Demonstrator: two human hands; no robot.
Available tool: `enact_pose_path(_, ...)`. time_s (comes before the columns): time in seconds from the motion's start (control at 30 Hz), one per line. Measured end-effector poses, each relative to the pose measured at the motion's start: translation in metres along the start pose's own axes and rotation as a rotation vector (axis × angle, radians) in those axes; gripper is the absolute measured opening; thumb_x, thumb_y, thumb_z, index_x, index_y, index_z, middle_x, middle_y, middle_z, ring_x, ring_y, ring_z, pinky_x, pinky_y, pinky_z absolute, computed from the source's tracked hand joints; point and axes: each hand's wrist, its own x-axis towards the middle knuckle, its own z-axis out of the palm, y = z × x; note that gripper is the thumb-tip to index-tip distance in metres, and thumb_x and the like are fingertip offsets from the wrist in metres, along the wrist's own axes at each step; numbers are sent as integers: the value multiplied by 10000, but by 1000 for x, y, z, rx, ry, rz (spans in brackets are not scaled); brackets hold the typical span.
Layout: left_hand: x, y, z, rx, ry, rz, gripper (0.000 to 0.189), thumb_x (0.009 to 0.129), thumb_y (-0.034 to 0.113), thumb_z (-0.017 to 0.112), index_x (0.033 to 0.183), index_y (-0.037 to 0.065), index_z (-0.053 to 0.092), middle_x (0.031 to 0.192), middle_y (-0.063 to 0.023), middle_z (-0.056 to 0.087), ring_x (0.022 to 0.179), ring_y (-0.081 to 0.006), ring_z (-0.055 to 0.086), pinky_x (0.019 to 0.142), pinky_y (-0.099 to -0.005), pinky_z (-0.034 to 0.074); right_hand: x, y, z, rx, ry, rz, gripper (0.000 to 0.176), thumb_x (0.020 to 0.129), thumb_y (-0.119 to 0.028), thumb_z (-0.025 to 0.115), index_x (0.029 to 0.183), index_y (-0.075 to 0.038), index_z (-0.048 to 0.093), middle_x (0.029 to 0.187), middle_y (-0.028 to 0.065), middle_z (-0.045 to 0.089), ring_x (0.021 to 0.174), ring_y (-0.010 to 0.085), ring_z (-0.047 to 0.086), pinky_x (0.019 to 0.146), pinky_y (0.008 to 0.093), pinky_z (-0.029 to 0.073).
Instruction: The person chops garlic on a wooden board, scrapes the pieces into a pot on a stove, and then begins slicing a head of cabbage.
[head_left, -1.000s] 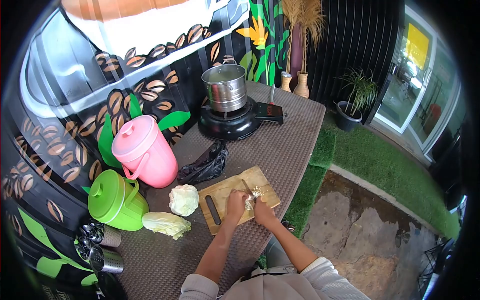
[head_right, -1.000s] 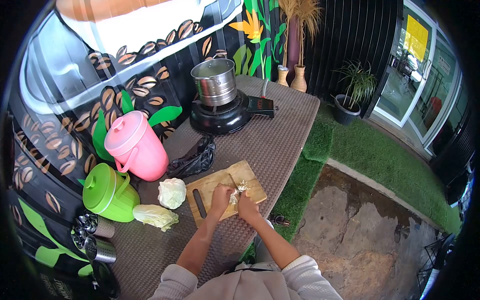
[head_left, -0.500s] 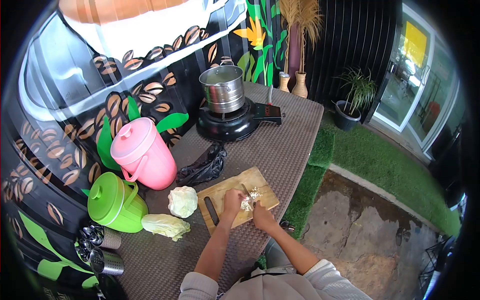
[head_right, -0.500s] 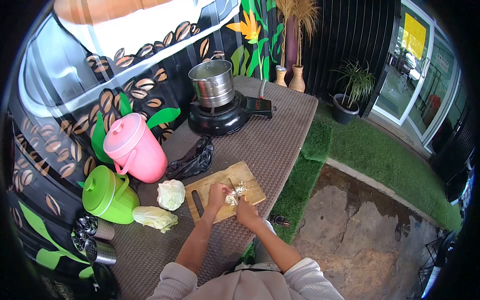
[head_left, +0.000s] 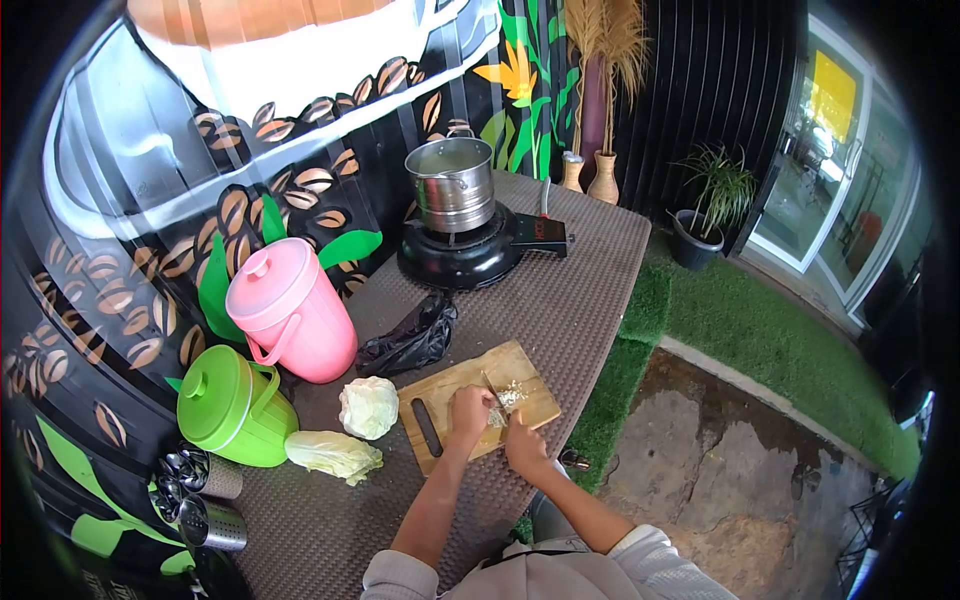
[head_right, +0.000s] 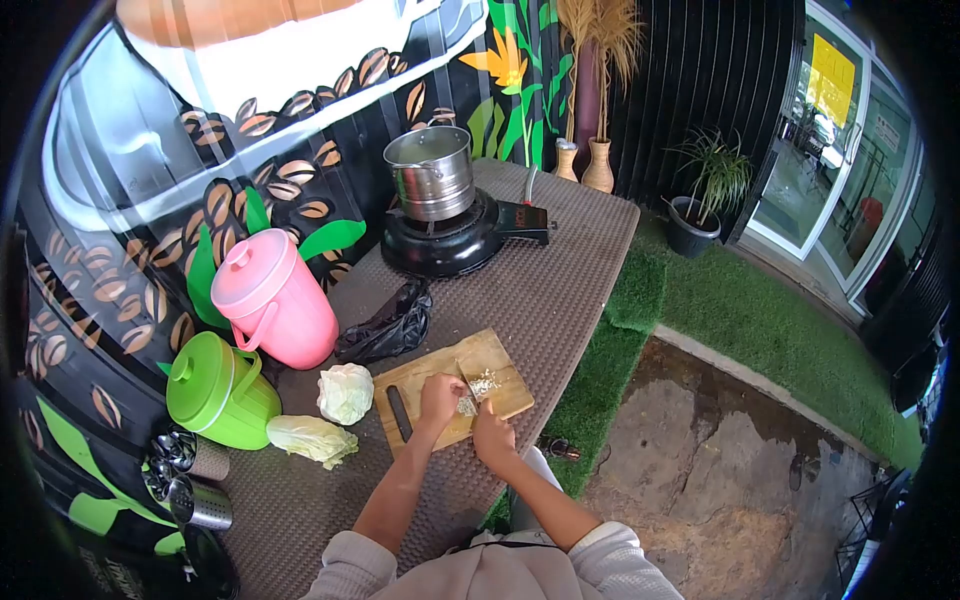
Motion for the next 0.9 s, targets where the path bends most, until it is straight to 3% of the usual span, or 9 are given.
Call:
enact_pose_path(0.07,3,-3,2,-8,15,5,126,686,-27,622,735,30,724,682,-155,667,662,-296,654,631,-371,501,11,5,4,3,15,25,397,818,-26,555,1161,37,367,947,325,621,902,470,630,758,527,520)
enact_pose_path(0.13,1,-2,1,-14,25,8,122,677,-22,638,727,43,729,670,-141,669,657,-290,647,647,-378,495,23,12,-4,-17,-16,-86,386,823,-35,551,1153,38,364,938,316,625,891,458,638,740,518,529)
enact_pose_path(0.2,0,-4,-1,216,115,222,107,664,-13,667,711,58,732,651,-133,659,677,-297,612,691,-400,471,24,15,-6,-27,-23,-110,371,827,-39,547,1143,36,368,935,316,624,891,452,641,736,516,531)
enact_pose_path(0.3,-3,-4,2,234,109,182,109,686,24,642,713,75,735,679,-157,643,795,-310,584,777,-404,435,5,10,-5,-49,-13,-82,330,832,-43,536,1114,36,383,930,325,620,886,452,641,729,518,529)
enact_pose_path(0.5,-2,-7,5,157,104,119,73,658,30,702,719,55,734,657,-136,656,714,-315,581,673,-398,459,7,13,-3,-43,-13,-73,304,837,-43,517,1098,36,384,911,332,618,864,459,642,722,530,523)
enact_pose_path(0.67,-2,-10,3,44,42,40,75,679,17,672,721,46,728,690,-174,632,794,-329,583,741,-420,467,10,20,0,-38,-57,-134,306,840,-43,512,1102,31,372,897,311,631,854,435,655,713,520,532)
enact_pose_path(0.73,-2,-7,2,63,34,34,74,679,20,673,723,44,728,697,-179,632,797,-332,583,774,-418,466,-3,7,0,-14,-28,16,329,847,-83,548,1127,5,402,964,288,639,913,430,649,771,502,531)
enact_pose_path(0.83,-6,-3,2,182,106,172,81,684,12,653,709,46,723,708,-190,629,807,-344,580,847,-426,445,11,6,8,-26,19,-49,311,835,-55,524,1095,47,390,931,308,629,843,446,650,708,523,531)
enact_pose_path(0.9,-6,-4,-1,287,43,281,97,703,4,645,729,40,731,720,-189,644,792,-321,597,868,-365,437,19,11,6,-43,19,-101,329,831,-62,534,1106,44,386,931,304,631,852,445,650,709,520,533)
